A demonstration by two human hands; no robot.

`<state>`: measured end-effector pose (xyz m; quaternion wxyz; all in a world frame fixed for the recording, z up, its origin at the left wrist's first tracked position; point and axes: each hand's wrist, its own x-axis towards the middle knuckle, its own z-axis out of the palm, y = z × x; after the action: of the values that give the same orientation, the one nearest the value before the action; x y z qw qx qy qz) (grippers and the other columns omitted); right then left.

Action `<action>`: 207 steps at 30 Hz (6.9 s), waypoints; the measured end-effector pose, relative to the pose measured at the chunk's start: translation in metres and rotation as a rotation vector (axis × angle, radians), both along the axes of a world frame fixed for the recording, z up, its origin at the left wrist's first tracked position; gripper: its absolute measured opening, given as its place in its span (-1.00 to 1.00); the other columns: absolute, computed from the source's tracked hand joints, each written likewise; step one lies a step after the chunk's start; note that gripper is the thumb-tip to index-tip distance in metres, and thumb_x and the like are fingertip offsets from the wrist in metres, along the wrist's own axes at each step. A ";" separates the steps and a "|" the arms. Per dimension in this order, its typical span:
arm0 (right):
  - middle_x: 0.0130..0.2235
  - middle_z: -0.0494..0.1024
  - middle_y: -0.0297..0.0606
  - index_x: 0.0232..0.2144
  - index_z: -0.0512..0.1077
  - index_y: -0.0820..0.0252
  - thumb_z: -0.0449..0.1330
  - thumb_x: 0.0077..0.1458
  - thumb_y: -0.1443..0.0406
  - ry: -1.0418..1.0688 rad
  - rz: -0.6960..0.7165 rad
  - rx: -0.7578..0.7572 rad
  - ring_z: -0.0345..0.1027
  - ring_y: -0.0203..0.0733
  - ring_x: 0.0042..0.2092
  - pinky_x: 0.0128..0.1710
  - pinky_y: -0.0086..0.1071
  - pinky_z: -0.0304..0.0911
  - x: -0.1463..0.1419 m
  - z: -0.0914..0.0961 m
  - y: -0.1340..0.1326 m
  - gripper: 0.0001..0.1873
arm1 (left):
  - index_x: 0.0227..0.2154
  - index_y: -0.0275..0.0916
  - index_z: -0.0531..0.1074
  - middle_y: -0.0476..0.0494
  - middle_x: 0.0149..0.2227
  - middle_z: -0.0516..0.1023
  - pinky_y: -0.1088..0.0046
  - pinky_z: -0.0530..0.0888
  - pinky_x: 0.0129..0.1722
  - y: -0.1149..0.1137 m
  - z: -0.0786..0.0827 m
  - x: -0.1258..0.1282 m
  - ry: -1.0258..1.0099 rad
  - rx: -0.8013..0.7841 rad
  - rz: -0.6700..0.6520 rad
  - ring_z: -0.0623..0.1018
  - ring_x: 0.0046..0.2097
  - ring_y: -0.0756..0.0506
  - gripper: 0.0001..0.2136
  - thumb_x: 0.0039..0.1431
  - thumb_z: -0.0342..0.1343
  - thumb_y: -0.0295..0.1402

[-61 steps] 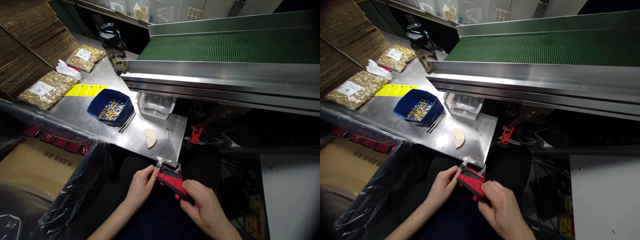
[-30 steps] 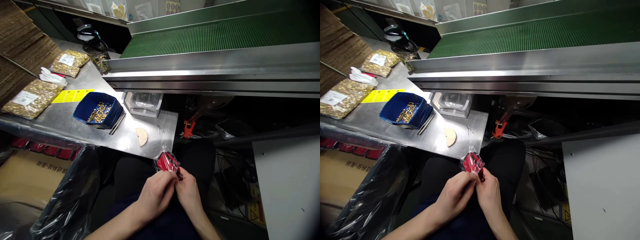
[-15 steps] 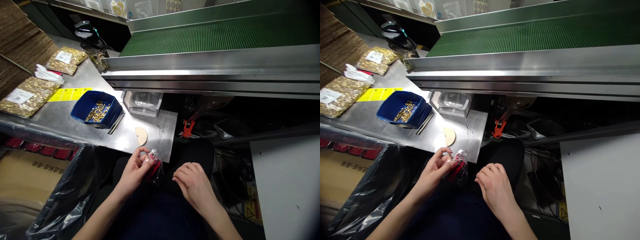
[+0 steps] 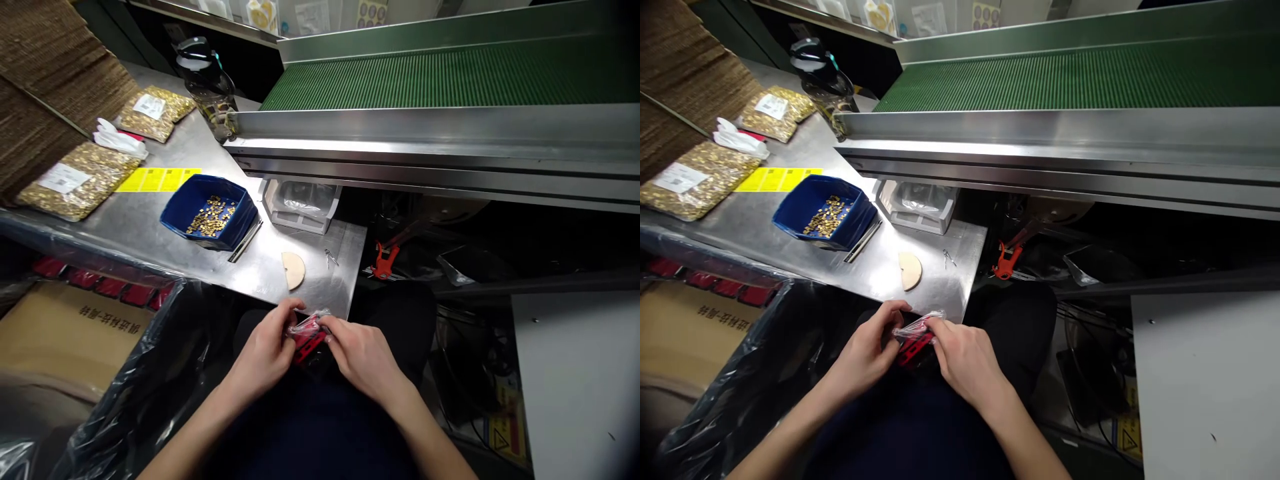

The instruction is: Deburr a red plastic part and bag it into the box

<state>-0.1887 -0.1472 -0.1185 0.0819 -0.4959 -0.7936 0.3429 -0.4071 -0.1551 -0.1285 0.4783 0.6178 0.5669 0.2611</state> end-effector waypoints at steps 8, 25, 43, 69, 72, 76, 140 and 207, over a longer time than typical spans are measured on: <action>-0.28 0.67 -0.38 0.06 0.43 -0.03 0.01 0.36 0.32 0.062 -0.309 -0.183 0.58 -0.16 -0.34 -0.35 -0.41 0.23 0.003 0.010 -0.030 -0.68 | -0.07 -0.11 0.32 -0.02 -0.36 0.50 0.34 0.30 -0.34 -0.034 -0.003 0.000 0.402 -0.261 -0.115 0.54 -0.35 -0.18 -0.84 0.32 -0.02 -0.36; -0.21 0.68 -0.30 -0.01 0.60 0.05 0.13 0.38 0.11 0.453 -0.374 -0.559 0.56 -0.14 -0.18 -0.14 -0.37 0.40 0.041 0.032 -0.032 -0.68 | 0.07 -0.11 0.27 0.04 -0.38 0.38 0.46 0.35 -0.33 -0.017 0.043 -0.003 -0.301 -0.165 0.053 0.38 -0.36 -0.05 -0.75 0.39 0.05 -0.28; -0.24 0.55 -0.35 -0.27 0.51 0.11 0.19 0.18 0.50 0.536 -0.329 -0.359 0.44 -0.22 -0.17 -0.14 -0.42 0.28 0.015 0.014 -0.033 -0.80 | 0.13 -0.06 0.29 0.01 -0.28 0.43 0.46 0.39 -0.28 -0.020 0.039 0.038 -0.444 -0.121 -0.236 0.42 -0.31 -0.04 -0.72 0.43 0.01 -0.43; -0.27 0.55 -0.35 -0.35 0.51 0.09 0.28 0.25 0.09 0.234 -0.358 -0.412 0.40 -0.15 -0.19 -0.15 -0.32 0.22 0.028 0.014 -0.003 -0.77 | 0.43 -0.18 -0.14 -0.32 0.32 0.32 -0.01 0.27 0.22 -0.014 -0.002 0.019 0.494 0.114 -0.422 0.33 0.28 -0.38 -0.06 -0.03 0.14 -0.55; -0.36 0.50 -0.35 -0.46 0.47 0.13 0.26 0.27 0.12 0.384 -0.450 -0.351 0.38 -0.19 -0.27 -0.21 -0.34 0.23 0.017 0.011 -0.002 -0.70 | 0.39 -0.14 -0.04 -0.27 0.31 0.34 0.04 0.29 0.21 -0.016 0.001 0.015 0.409 0.064 -0.363 0.34 0.27 -0.34 -0.11 -0.03 0.16 -0.54; -0.27 0.54 -0.33 -0.30 0.53 0.11 0.26 0.28 0.12 0.582 -0.700 -0.162 0.40 -0.20 -0.21 -0.14 -0.35 0.27 0.030 0.003 0.003 -0.79 | 0.34 -0.08 0.08 -0.23 0.24 0.40 0.08 0.35 0.21 -0.016 0.009 0.003 0.183 -0.161 -0.253 0.43 0.20 -0.30 -0.15 -0.04 0.27 -0.48; -0.51 0.54 -0.32 -0.37 0.55 0.26 0.46 0.03 0.00 0.827 -0.683 -0.991 0.33 -0.36 -0.52 -0.49 -0.51 0.22 -0.018 -0.008 -0.036 -0.58 | 0.35 0.16 0.08 -0.22 0.26 0.21 0.10 0.38 0.24 -0.048 -0.007 0.000 -0.440 -0.008 -0.074 0.34 0.27 -0.32 -0.15 0.11 0.46 -0.29; -0.05 0.50 -0.19 -0.03 0.46 0.12 0.37 0.18 0.17 0.129 -0.020 -0.115 0.32 0.02 -0.05 -0.04 -0.13 0.26 -0.011 0.013 -0.036 -0.65 | 0.06 -0.17 0.38 -0.08 -0.17 0.51 0.41 0.47 -0.10 -0.026 -0.012 0.052 -0.918 -0.674 0.616 0.51 -0.13 -0.11 -0.64 0.31 0.23 -0.14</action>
<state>-0.1993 -0.1830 -0.1051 0.1076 -0.4844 -0.7608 0.4182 -0.3554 -0.1810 -0.1404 0.7431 0.0683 0.5067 0.4318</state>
